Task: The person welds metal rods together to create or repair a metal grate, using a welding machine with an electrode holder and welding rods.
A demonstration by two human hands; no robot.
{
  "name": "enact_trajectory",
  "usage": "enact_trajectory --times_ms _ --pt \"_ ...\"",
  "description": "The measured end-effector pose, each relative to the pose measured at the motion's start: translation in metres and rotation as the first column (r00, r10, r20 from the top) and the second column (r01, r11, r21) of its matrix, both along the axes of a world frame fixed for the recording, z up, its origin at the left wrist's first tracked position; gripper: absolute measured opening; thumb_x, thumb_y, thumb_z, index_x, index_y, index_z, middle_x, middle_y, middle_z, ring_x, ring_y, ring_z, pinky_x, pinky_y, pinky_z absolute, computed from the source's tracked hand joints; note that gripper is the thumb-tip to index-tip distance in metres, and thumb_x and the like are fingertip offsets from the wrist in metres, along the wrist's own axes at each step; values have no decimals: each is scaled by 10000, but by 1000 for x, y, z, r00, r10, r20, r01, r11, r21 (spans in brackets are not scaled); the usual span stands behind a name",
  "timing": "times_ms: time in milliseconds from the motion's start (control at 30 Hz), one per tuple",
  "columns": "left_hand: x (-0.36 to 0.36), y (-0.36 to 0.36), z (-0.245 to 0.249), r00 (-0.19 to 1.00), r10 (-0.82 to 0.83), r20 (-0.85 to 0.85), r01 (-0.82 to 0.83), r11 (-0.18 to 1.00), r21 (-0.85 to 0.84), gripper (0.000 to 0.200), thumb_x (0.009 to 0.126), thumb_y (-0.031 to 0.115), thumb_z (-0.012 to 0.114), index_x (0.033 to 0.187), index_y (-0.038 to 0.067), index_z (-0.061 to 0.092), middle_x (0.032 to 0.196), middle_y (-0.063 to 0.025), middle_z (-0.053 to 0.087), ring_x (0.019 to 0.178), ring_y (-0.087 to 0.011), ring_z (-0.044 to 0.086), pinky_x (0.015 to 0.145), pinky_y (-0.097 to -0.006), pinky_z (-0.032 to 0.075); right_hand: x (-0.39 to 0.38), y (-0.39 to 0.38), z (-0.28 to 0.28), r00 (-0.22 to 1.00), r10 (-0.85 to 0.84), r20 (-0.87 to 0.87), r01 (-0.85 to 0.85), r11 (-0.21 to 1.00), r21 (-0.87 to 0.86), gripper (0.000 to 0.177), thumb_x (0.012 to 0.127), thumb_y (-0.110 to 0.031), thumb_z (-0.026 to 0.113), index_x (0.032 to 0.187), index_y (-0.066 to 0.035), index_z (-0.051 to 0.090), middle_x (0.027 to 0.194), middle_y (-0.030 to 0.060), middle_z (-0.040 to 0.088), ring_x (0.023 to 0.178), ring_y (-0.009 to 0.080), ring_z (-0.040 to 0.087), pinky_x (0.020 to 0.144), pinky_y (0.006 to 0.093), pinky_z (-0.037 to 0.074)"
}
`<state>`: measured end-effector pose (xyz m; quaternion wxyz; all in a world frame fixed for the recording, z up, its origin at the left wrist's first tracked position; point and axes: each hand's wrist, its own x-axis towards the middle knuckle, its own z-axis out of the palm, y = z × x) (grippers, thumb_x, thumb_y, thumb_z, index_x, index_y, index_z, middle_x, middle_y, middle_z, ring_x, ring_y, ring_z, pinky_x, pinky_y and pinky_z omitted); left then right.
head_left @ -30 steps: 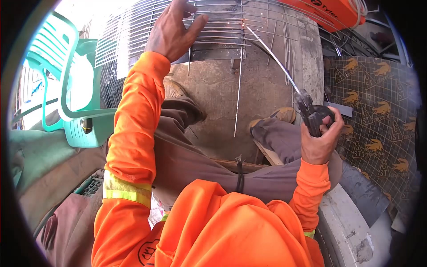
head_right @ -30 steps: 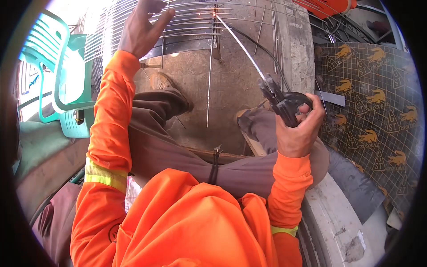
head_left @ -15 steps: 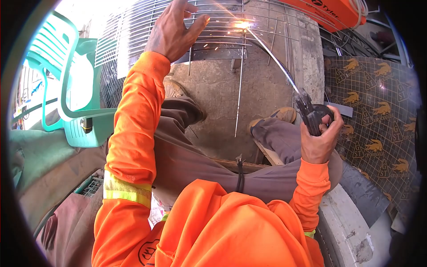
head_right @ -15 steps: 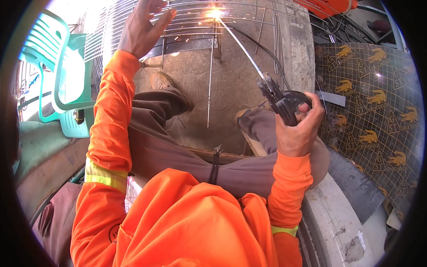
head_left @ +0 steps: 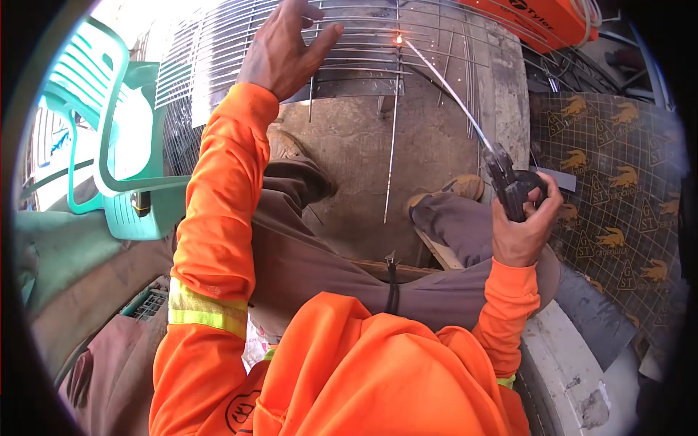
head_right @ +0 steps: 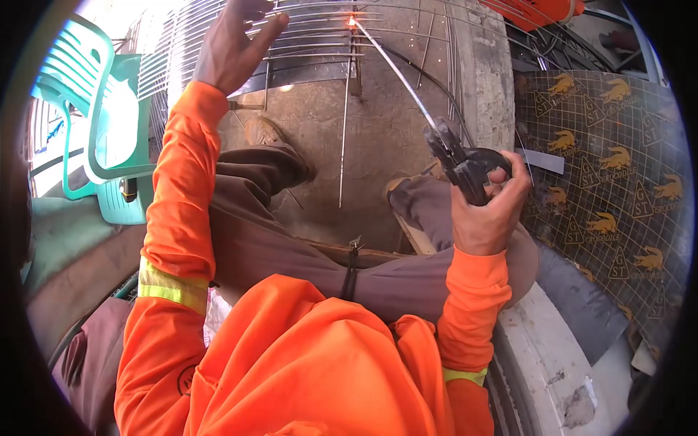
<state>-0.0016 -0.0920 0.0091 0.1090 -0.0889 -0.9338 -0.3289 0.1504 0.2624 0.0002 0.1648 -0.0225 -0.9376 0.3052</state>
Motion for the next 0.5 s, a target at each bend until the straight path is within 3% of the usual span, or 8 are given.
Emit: enact_trajectory --times_ms 100,167,267,300,500 --pt "1 1 -3 999 -14 34 16 998 -66 583 923 277 710 1413 72 470 1114 -185 678 1029 -331 664 919 -440 529 0 0 0 1000 0 6 0 1000 -16 694 731 -47 857 1326 -33 498 1127 108 514 927 195 556 672 287 512" --pt "3 1 -18 994 -100 -38 92 981 -168 319 960 358 664 1165 116 698 1122 -128 657 1055 -365 644 946 -451 517 0 0 0 1000 -7 5 8 999 -39 688 739 -49 854 1327 -33 496 1133 109 510 930 192 550 673 290 515" --pt "0 -1 -30 972 -211 -103 182 954 -237 321 986 349 628 1212 127 683 1109 -131 656 1055 -347 643 947 -445 516 1 -1 1 1000 -14 13 15 999 -43 678 746 -50 852 1325 -34 498 1140 104 509 928 190 547 676 296 519" --pt "1 0 -32 976 -197 -90 162 940 -301 330 995 351 614 1236 136 682 1098 -129 658 1061 -333 639 949 -442 514 0 -1 2 1000 -15 14 15 999 -42 678 746 -50 852 1325 -34 498 1140 104 509 928 190 547 676 296 519" --pt "3 2 -38 972 -209 -109 167 936 -308 357 995 366 617 1275 152 675 1112 -121 650 1077 -327 634 967 -435 514 1 0 1 1000 -16 22 16 1000 -23 674 750 -50 847 1328 -40 500 1151 103 506 927 189 545 673 294 521"
